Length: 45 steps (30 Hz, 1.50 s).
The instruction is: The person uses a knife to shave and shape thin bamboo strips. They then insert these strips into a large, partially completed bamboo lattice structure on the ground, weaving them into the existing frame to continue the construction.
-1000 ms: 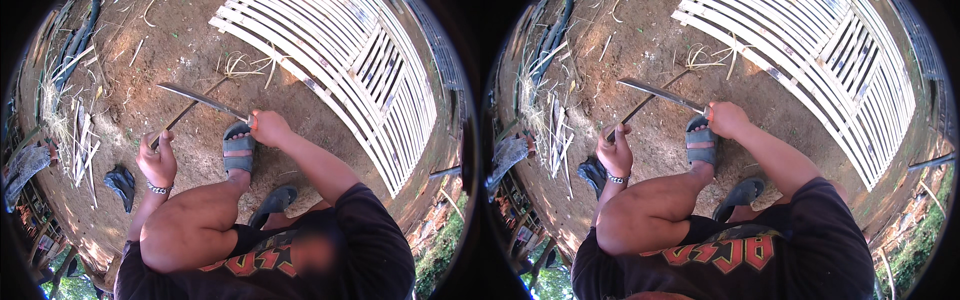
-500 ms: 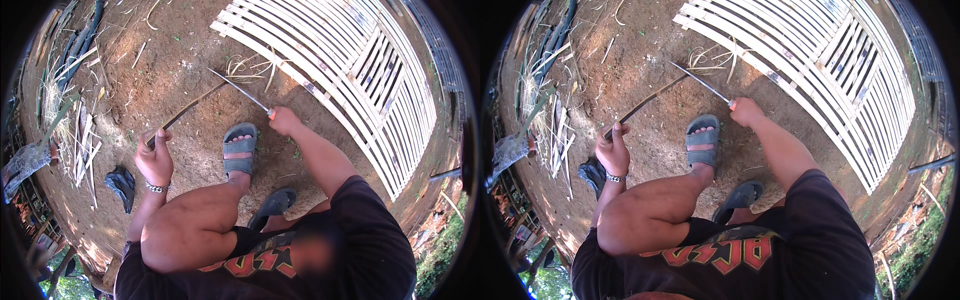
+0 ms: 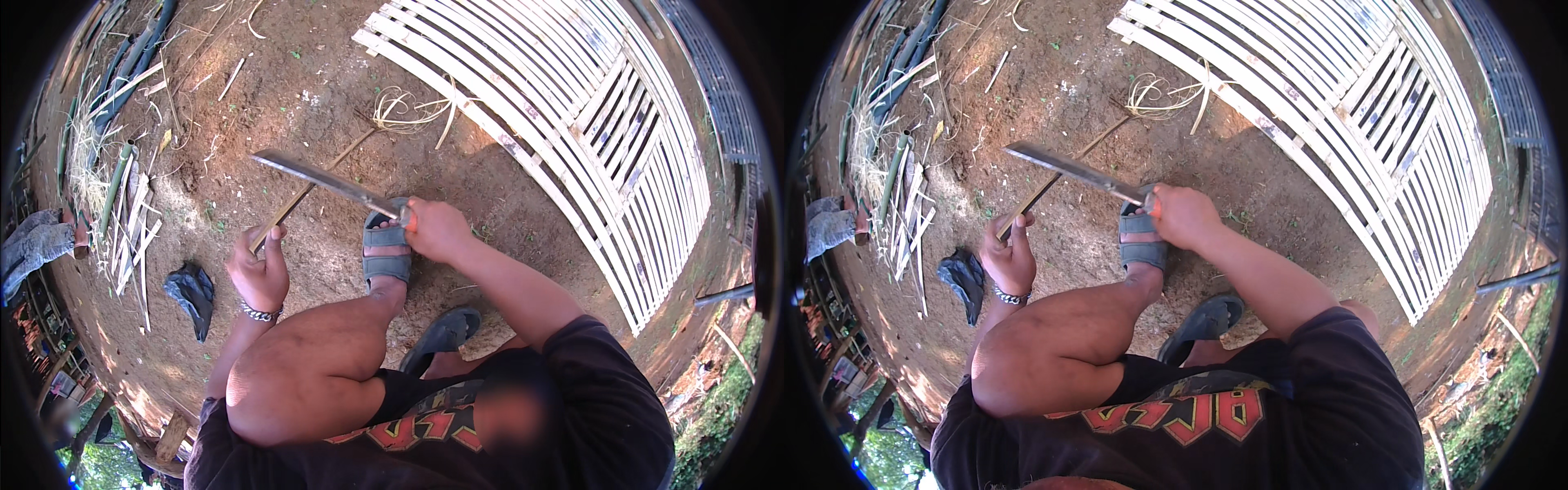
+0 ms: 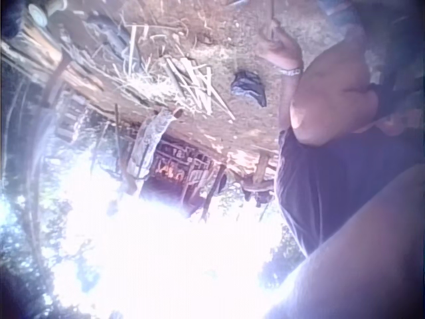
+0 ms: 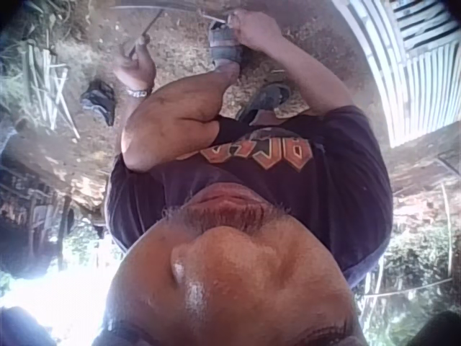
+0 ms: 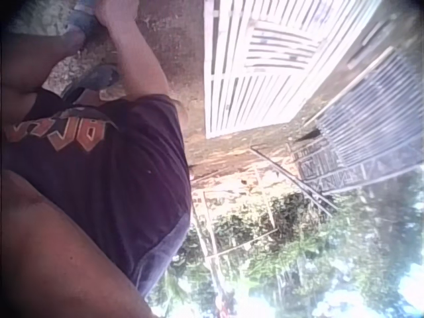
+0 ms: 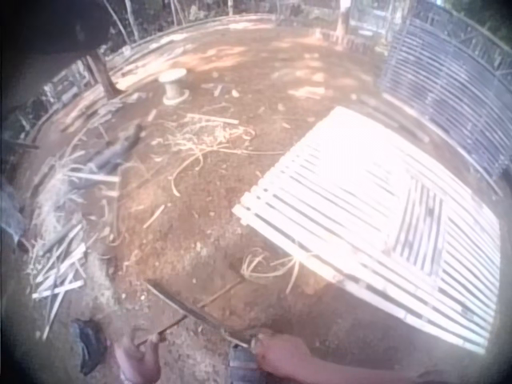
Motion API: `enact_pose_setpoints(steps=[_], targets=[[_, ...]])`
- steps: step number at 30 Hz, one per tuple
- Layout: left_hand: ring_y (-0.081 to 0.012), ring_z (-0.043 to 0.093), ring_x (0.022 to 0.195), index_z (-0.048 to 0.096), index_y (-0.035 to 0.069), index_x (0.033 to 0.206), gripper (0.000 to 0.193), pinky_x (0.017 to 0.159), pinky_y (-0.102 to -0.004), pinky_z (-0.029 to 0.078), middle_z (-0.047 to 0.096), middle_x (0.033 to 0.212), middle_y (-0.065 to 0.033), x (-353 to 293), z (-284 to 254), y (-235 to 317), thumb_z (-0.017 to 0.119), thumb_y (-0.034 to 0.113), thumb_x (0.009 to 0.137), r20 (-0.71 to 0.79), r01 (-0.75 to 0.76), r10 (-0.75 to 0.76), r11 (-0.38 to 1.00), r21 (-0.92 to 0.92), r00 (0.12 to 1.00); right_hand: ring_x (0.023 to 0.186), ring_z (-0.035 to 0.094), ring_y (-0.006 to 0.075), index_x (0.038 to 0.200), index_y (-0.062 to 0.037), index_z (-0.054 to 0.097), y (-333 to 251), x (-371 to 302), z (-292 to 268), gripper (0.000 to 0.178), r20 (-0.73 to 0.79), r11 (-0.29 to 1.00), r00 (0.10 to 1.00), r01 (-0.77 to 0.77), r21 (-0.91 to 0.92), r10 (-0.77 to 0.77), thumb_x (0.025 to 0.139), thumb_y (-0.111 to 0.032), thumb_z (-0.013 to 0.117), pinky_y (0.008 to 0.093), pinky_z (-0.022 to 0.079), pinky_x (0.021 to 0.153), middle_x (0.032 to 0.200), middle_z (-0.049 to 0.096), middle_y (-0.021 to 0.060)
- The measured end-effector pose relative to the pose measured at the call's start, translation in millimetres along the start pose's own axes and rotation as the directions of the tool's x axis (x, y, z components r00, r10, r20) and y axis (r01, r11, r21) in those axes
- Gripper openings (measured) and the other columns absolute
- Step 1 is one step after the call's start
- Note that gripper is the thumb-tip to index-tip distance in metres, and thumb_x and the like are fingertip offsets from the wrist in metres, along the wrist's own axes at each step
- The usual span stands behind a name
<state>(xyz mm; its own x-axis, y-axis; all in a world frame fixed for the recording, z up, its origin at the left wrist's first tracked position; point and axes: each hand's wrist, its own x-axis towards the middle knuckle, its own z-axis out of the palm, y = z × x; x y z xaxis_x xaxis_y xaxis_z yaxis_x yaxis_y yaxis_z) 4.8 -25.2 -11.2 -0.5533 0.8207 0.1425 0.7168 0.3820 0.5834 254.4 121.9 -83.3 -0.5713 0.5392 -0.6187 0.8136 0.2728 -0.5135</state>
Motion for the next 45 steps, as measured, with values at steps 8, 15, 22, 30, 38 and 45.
enact_pose_setpoints(steps=[8,15,22,30,38,45], targets=[[-0.0225,0.074,0.069,0.071,0.003,0.094,0.020,0.064,-0.0328,0.055,0.076,0.077,-0.0078,2,3,5,0.069,0.022,0.099,-0.009,0.033,-0.033,0.999,-0.028,0.999,0.104,0.069,0.0394,0.116,-0.0067,0.064,44,29,10,0.034,-0.036,0.980,0.980,-0.192,0.044,0.194,0.086,-0.023,0.068,0.0512,0.056,0.090,0.107,0.072,0.0213],[-0.0202,0.075,0.068,0.070,0.002,0.095,0.020,0.063,-0.0310,0.055,0.076,0.075,-0.0061,7,5,2,0.069,0.022,0.099,-0.039,0.007,-0.008,1.000,-0.029,0.999,0.101,0.070,0.0412,0.118,-0.0052,0.063,13,16,5,0.038,-0.017,0.999,1.000,-0.004,0.033,0.004,0.084,-0.023,0.069,0.0504,0.056,0.090,0.107,0.072,0.0217],[-0.0185,0.074,0.068,0.070,0.003,0.095,0.021,0.063,-0.0312,0.054,0.076,0.074,-0.0059,9,7,3,0.068,0.023,0.099,-0.046,0.067,-0.069,0.997,-0.038,0.997,0.102,0.070,0.0409,0.114,-0.0076,0.064,32,36,4,0.033,-0.020,0.990,0.990,-0.136,0.044,0.137,0.085,-0.023,0.069,0.0504,0.056,0.089,0.107,0.072,0.0205],[-0.0188,0.075,0.069,0.070,0.003,0.093,0.022,0.064,-0.0304,0.054,0.076,0.074,-0.0059,9,8,6,0.066,0.023,0.100,-0.062,0.077,-0.081,0.995,-0.060,0.995,0.103,0.069,0.0404,0.114,-0.0062,0.063,50,40,-3,0.033,-0.017,0.979,0.979,-0.205,0.019,0.205,0.086,-0.023,0.068,0.0506,0.056,0.090,0.108,0.072,0.0205],[-0.0186,0.075,0.069,0.068,0.002,0.095,0.024,0.065,-0.0296,0.055,0.077,0.075,-0.0061,4,8,-3,0.066,0.025,0.101,-0.056,0.138,-0.142,0.988,-0.070,0.988,0.107,0.068,0.0405,0.118,-0.0071,0.065,46,36,7,0.035,-0.018,0.982,0.982,-0.187,0.013,0.188,0.087,-0.023,0.067,0.0500,0.054,0.092,0.112,0.072,0.0203],[-0.0245,0.075,0.073,0.067,0.001,0.094,0.019,0.066,-0.0331,0.056,0.076,0.082,-0.0114,-2,0,-22,0.070,0.019,0.097,0.041,-0.076,0.077,0.996,-0.039,0.996,0.106,0.068,0.0417,0.112,-0.0062,0.066,95,53,9,0.033,0.008,0.965,0.967,-0.254,0.064,0.254,0.085,-0.024,0.069,0.0499,0.054,0.091,0.111,0.071,0.0221]])
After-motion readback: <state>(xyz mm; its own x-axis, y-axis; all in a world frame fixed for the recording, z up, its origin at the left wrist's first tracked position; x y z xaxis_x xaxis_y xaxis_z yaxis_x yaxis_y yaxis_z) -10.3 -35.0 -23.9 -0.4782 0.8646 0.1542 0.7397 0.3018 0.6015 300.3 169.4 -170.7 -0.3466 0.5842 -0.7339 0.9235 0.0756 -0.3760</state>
